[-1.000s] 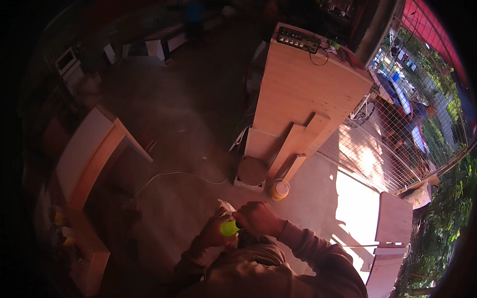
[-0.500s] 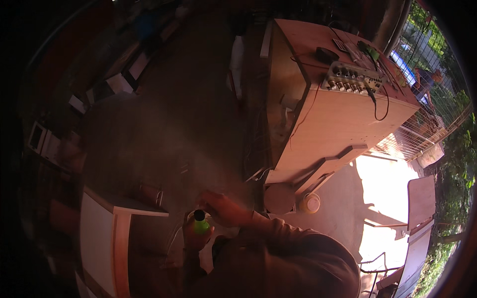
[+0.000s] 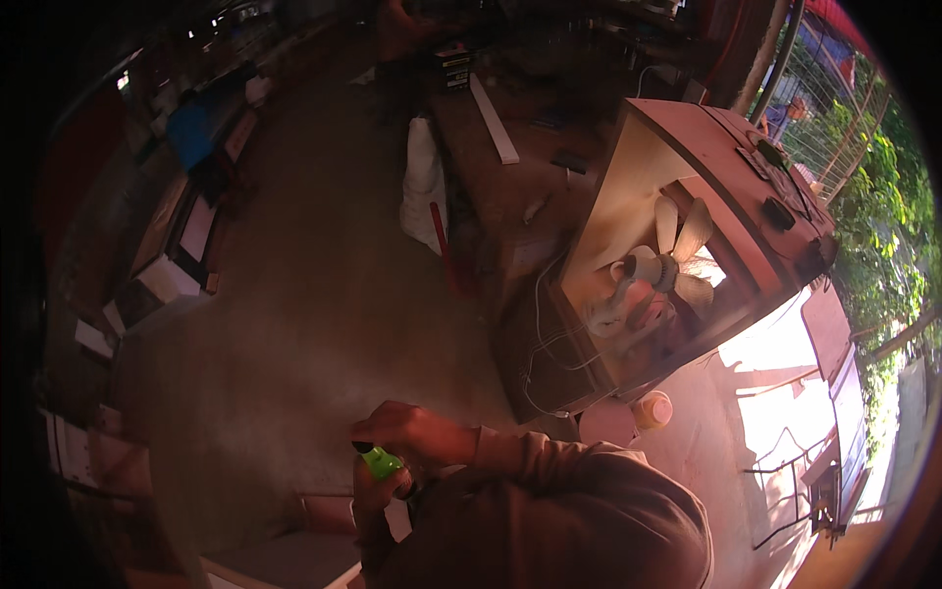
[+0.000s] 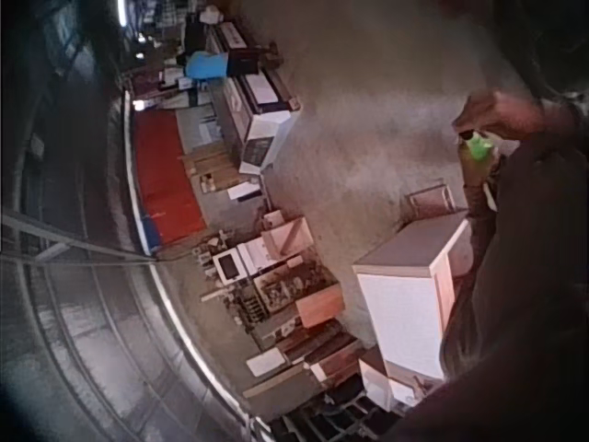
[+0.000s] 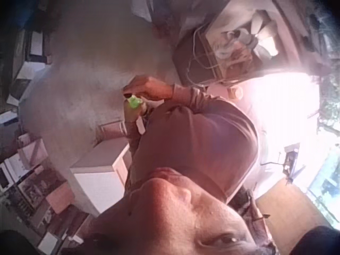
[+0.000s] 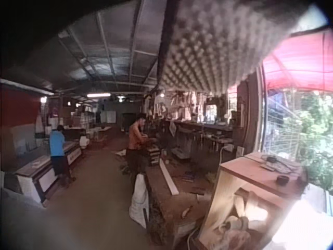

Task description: The person handles a small green bottle and a white cloth, then uses a cordless drill to drive screws into a wooden cabinet. The person also picks up a screw from the floor and continues drilling into the cabinet.

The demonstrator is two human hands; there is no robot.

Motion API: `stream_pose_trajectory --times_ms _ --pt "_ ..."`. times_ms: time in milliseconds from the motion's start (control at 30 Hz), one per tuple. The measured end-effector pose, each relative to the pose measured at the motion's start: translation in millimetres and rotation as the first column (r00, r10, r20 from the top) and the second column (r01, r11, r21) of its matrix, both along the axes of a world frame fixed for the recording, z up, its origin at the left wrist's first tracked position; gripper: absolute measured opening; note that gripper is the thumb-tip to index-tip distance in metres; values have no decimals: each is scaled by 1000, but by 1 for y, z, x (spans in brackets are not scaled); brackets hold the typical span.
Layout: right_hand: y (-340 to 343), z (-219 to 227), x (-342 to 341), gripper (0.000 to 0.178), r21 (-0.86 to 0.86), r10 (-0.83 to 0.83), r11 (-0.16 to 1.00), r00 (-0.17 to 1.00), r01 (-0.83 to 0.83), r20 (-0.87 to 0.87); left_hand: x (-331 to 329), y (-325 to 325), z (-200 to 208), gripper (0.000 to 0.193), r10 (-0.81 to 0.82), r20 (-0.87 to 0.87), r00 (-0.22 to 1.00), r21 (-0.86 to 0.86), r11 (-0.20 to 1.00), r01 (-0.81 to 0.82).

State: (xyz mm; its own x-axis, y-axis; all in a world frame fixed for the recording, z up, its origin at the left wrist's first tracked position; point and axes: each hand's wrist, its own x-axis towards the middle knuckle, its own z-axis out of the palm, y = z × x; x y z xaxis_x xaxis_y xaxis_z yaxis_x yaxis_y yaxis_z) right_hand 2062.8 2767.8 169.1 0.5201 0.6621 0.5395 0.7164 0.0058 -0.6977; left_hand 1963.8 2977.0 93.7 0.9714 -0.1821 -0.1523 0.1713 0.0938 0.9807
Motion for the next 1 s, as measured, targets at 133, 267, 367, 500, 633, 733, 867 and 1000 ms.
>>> stream_pose_trajectory --times_ms 133,267,367,500,633,733,867,1000 --pt "40 21 54 59 20 -222 975 974 221 42 127 76 12 27 -329 110 938 197 932 304" --pt "61 4 120 58 63 -370 927 929 370 -4 228 102 4 31 -412 112 904 220 897 382" --pt "69 -16 172 62 69 -453 883 881 465 -134 297 94 -4 43 -434 87 897 187 891 413" --pt "53 -17 261 29 213 -594 782 804 586 -29 374 50 -4 58 -283 38 958 16 959 283" --pt "22 1 329 9 244 -755 628 655 739 -41 451 6 3 52 -355 85 931 -43 932 359" --pt "-1 6 344 20 284 -852 449 502 847 -148 501 -5 14 47 -603 82 793 -1 796 606" --pt "-20 -7 308 21 107 -969 193 206 975 -133 572 -32 22 41 -859 119 498 91 509 856" --pt "6 -32 236 24 -232 -954 12 -58 973 -295 596 -65 18 41 -967 5 254 263 246 933"
